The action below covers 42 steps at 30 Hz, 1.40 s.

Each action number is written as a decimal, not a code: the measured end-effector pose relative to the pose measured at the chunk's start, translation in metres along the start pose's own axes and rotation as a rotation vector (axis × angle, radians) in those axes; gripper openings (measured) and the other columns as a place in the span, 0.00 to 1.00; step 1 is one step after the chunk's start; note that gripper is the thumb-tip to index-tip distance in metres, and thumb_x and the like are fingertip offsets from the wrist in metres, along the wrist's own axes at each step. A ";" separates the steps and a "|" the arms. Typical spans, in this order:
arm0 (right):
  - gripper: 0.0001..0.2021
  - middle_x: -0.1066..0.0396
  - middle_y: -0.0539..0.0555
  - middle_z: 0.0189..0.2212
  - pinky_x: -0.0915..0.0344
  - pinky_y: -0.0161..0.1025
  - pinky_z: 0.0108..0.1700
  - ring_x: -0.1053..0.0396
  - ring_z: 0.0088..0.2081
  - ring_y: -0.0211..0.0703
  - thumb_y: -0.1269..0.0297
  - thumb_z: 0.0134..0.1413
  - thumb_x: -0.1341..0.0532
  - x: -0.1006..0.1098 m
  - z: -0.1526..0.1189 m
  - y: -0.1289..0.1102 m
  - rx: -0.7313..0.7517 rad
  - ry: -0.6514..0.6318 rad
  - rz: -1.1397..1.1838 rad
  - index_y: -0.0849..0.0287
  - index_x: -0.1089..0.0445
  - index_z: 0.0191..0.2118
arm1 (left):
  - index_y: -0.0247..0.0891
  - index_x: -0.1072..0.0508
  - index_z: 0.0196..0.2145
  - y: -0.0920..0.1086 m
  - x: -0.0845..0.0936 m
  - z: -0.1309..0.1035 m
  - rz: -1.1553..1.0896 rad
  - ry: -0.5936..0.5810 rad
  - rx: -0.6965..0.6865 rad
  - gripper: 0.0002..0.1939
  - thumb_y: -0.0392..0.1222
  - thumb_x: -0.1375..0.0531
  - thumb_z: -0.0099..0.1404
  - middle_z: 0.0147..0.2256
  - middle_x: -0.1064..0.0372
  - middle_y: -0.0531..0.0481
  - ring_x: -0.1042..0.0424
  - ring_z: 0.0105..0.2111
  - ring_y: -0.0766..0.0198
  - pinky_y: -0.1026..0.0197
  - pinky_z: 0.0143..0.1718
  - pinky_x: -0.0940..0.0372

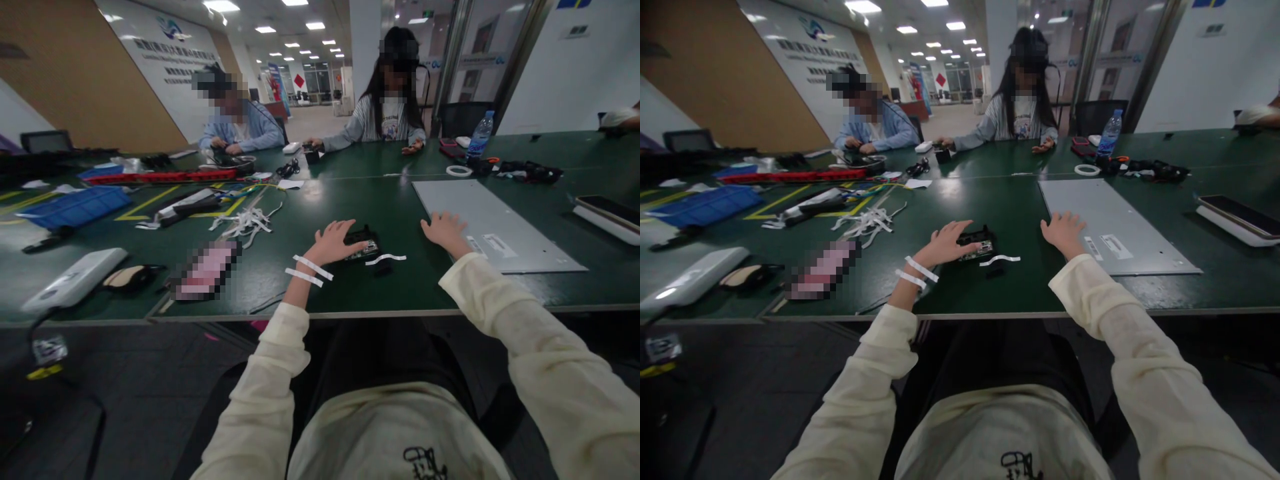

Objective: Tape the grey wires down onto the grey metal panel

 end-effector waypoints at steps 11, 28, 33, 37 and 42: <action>0.31 0.48 0.70 0.62 0.51 0.66 0.57 0.49 0.61 0.68 0.49 0.64 0.60 0.006 -0.008 -0.005 0.124 0.013 -0.028 0.65 0.43 0.62 | 0.50 0.52 0.66 -0.008 -0.026 -0.010 0.056 -0.108 -0.011 0.50 0.76 0.49 0.53 0.68 0.61 0.42 0.61 0.65 0.29 0.24 0.57 0.59; 0.28 0.46 0.64 0.63 0.46 0.57 0.57 0.47 0.60 0.61 0.54 0.66 0.60 0.016 -0.068 -0.055 0.476 0.049 -0.099 0.61 0.45 0.64 | 0.39 0.48 0.65 0.005 -0.006 -0.008 -0.178 0.058 -0.189 0.47 0.66 0.42 0.56 0.62 0.47 0.38 0.43 0.60 0.48 0.49 0.61 0.47; 0.29 0.50 0.62 0.66 0.49 0.56 0.61 0.51 0.64 0.61 0.53 0.66 0.60 0.016 -0.081 -0.064 0.549 -0.003 -0.090 0.63 0.47 0.66 | 0.41 0.47 0.65 0.006 0.000 -0.010 -0.176 0.092 -0.196 0.45 0.65 0.41 0.57 0.62 0.48 0.40 0.46 0.62 0.48 0.49 0.63 0.50; 0.30 0.50 0.63 0.66 0.53 0.51 0.65 0.52 0.66 0.57 0.54 0.67 0.61 0.017 -0.095 -0.078 0.683 -0.031 -0.040 0.68 0.45 0.66 | 0.39 0.47 0.65 0.009 0.004 -0.012 -0.165 0.149 -0.219 0.45 0.64 0.40 0.57 0.62 0.49 0.39 0.47 0.62 0.49 0.49 0.64 0.51; 0.31 0.51 0.62 0.66 0.54 0.51 0.66 0.55 0.67 0.54 0.53 0.67 0.62 0.019 -0.107 -0.082 0.747 -0.056 0.041 0.68 0.46 0.66 | 0.40 0.49 0.65 0.015 0.006 -0.012 -0.150 0.168 -0.245 0.46 0.64 0.40 0.56 0.63 0.50 0.40 0.49 0.63 0.49 0.48 0.65 0.52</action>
Point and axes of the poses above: each hand's wrist, its own z-axis towards the middle knuckle, its own x-axis out of the back of the hand, y = z × x, the point moved 9 cm from there along z, towards the middle knuckle
